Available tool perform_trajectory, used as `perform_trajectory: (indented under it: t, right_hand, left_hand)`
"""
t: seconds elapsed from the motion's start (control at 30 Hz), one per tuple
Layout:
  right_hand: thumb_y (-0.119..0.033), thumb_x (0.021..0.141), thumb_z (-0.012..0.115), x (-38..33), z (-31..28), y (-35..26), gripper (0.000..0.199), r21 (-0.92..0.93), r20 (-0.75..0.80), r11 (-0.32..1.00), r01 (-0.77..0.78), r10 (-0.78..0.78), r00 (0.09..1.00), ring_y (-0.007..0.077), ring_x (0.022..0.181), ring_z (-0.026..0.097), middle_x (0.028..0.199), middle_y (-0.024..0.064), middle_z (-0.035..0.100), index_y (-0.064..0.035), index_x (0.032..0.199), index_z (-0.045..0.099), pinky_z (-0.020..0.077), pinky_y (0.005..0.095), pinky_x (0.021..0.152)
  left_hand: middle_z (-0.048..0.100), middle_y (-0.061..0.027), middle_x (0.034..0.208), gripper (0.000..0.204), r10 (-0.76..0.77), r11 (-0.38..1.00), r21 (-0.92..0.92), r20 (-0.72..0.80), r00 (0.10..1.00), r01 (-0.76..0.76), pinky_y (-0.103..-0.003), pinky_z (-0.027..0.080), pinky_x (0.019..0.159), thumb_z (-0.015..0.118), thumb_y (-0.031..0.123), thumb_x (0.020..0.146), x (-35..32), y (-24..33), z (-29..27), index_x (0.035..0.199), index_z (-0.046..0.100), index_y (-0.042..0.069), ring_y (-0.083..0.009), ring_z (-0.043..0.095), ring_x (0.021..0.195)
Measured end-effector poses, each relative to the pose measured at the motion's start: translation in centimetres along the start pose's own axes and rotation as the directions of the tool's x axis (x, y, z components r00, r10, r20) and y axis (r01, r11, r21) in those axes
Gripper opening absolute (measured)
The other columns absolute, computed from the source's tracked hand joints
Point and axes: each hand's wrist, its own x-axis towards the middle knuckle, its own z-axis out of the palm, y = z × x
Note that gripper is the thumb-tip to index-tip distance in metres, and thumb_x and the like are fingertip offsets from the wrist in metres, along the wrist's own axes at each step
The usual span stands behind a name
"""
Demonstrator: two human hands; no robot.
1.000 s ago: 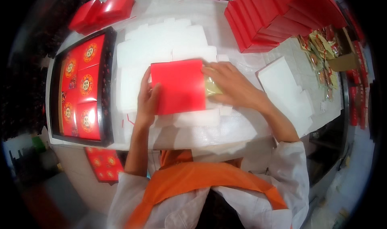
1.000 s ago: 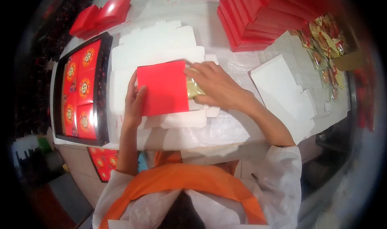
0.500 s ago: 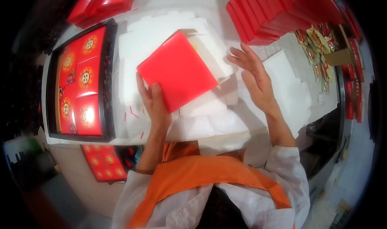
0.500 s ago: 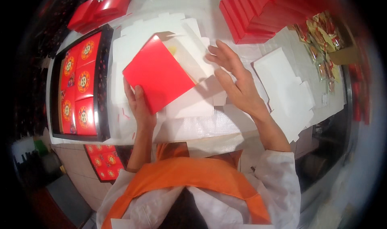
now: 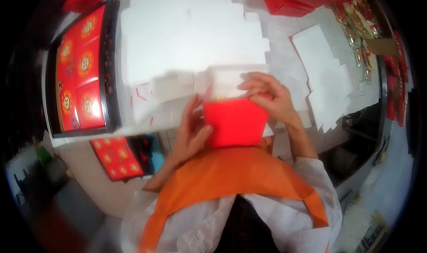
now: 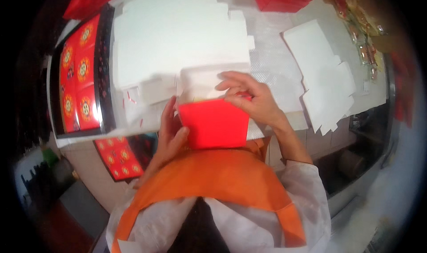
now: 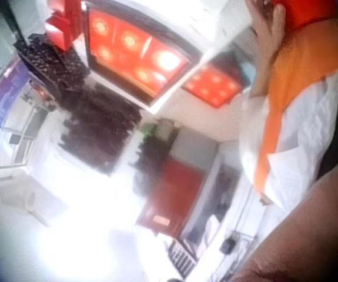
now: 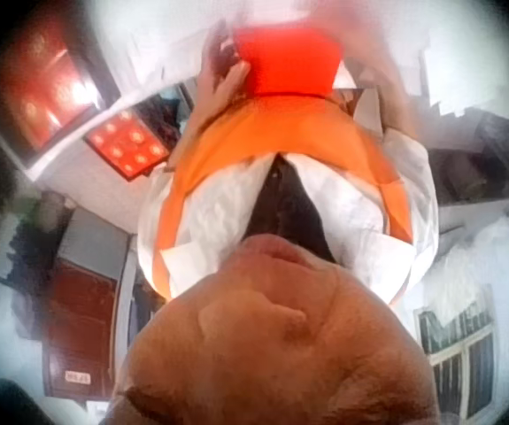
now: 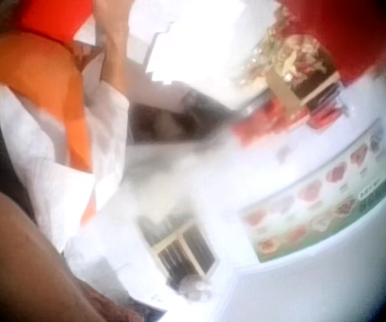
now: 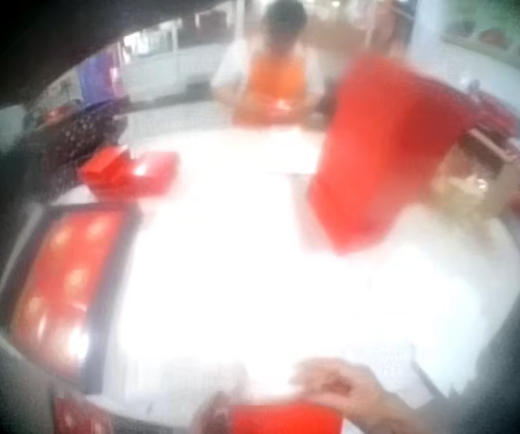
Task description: The person folds red paper sheets into small rectangular boxes by hand. They repeatedly pick up a sheet, fold it into a box shape, and place the finished box into a larger black tray containing other completed boxes. The person works at a white table with stacks of red paper and white foam inserts nearby.
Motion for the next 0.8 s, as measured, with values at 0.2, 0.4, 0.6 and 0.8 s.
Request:
perform_trajectory:
  t: [0.2,0.4,0.6,0.8]
  right_hand:
    - [0.004,0.082,0.046,-2.6,2.8,4.3,0.006,0.201,-0.042,0.971,0.125,-0.119,0.992,0.0290,0.113,0.049,0.135,0.0223,0.029,0.0012,0.087,0.048,0.0440,0.0359,0.088]
    - [0.002,0.084,0.045,-3.6,4.7,5.7,0.005,-0.169,-0.377,0.929,0.330,-0.370,0.849,0.0300,0.121,0.039,0.136,0.0235,0.027,0.0004,0.081,0.049,0.0364,0.0368,0.096]
    - [0.004,0.083,0.044,-4.4,5.1,5.2,0.009,0.198,-0.453,0.959,0.202,-0.093,0.887,0.0188,0.102,0.049,0.116,0.0204,0.048,-0.0011,0.091,0.044,0.0415,0.0332,0.087]
    - [0.005,0.083,0.045,-3.8,5.4,4.0,0.015,0.461,-0.458,0.850,0.255,-0.018,0.889,0.0142,0.091,0.050,0.103,0.0141,0.053,-0.0015,0.097,0.042,0.0419,0.0291,0.083]
  left_hand:
    - [0.054,-0.0096,0.091,0.017,-0.078,0.938,0.333,-0.071,0.994,0.097,-0.027,0.039,0.079,0.043,0.009,0.088,1.0,0.0,-1.1,0.092,0.055,-0.001,-0.0187,0.051,0.087]
    - [0.055,-0.0112,0.095,0.005,-0.030,0.959,0.266,-0.236,0.971,0.094,-0.027,0.040,0.080,0.049,0.003,0.085,1.4,-0.8,0.1,0.087,0.050,0.000,-0.0174,0.051,0.088]
    - [0.052,-0.0092,0.094,0.037,0.072,0.996,-0.024,-0.336,0.939,-0.085,-0.026,0.041,0.081,0.061,-0.009,0.072,2.3,0.0,2.1,0.097,0.037,0.005,-0.0153,0.050,0.088]
    - [0.049,-0.0037,0.092,0.027,-0.094,0.980,0.152,-0.203,0.975,0.126,-0.024,0.040,0.080,0.061,-0.002,0.076,2.9,1.8,2.1,0.096,0.044,0.003,-0.0120,0.049,0.087]
